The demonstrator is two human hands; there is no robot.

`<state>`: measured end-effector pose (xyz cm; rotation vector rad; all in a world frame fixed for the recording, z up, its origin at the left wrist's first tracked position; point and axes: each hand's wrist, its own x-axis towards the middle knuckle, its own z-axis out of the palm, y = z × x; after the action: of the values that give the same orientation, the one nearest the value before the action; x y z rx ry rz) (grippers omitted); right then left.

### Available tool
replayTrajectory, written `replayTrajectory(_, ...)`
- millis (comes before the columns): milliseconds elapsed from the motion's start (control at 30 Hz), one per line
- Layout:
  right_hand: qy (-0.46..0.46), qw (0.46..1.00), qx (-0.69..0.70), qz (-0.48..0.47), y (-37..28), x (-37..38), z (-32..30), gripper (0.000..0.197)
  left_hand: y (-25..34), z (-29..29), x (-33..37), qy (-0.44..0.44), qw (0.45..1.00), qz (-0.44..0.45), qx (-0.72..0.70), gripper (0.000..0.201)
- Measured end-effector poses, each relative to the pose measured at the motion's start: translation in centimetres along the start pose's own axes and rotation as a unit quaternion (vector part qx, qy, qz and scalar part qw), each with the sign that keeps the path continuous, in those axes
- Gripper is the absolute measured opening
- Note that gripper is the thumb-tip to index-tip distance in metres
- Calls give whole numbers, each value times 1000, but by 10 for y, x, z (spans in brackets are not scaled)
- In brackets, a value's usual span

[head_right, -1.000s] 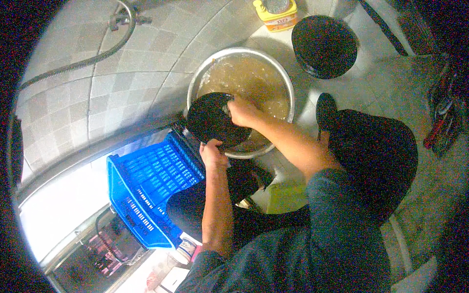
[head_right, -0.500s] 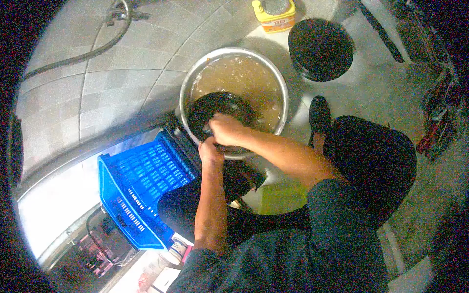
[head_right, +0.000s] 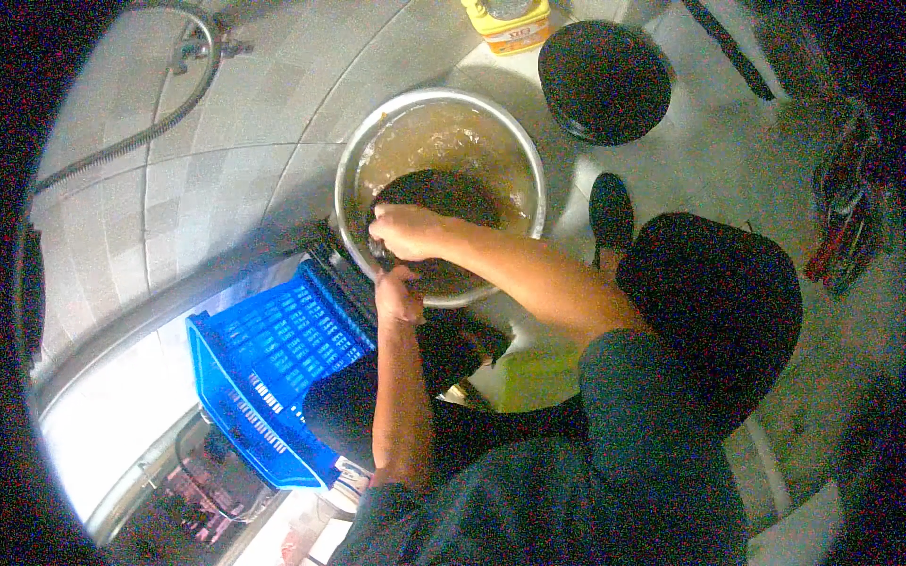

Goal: The person washes a circular black lid in a basin of soapy water by hand and with a scouring pad, repeatedly scrubbing the surface and edges before setting it aside.

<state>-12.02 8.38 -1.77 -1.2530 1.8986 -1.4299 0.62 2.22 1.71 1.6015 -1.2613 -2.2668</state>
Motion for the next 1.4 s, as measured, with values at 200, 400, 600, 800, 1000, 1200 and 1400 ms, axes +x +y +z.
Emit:
replayTrajectory(200, 163, 972, -150, 76, 71, -10, -23, 5, -9, 12, -12, -74, 992, 32, 98, 36)
replayTrajectory(400, 38, 915, -187, 355, 57, -29, -24, 28, -10, -15, 0, 32, 995, 80, 40, 35)
replayTrajectory(600, 107, 909, -98, 391, 122, -55, -46, 45, -34, 4, 0, -28, 998, 43, -24, 41)
replayTrajectory(800, 200, 948, 21, 247, 107, -45, -53, 20, -13, -3, -27, -165, 984, 37, 58, 54)
replayTrajectory(1000, 98, 990, 7, 105, 85, -24, -72, 21, 1, -12, -12, -156, 987, -42, -15, 60)
replayTrajectory(1200, 34, 998, 48, -7, 68, -11, -72, 19, 29, -20, 7, -118, 985, -102, 68, 50)
replayTrajectory(1400, 31, 999, -32, -13, 50, -5, -56, 31, 30, -4, -6, -113, 992, -19, 51, 49)
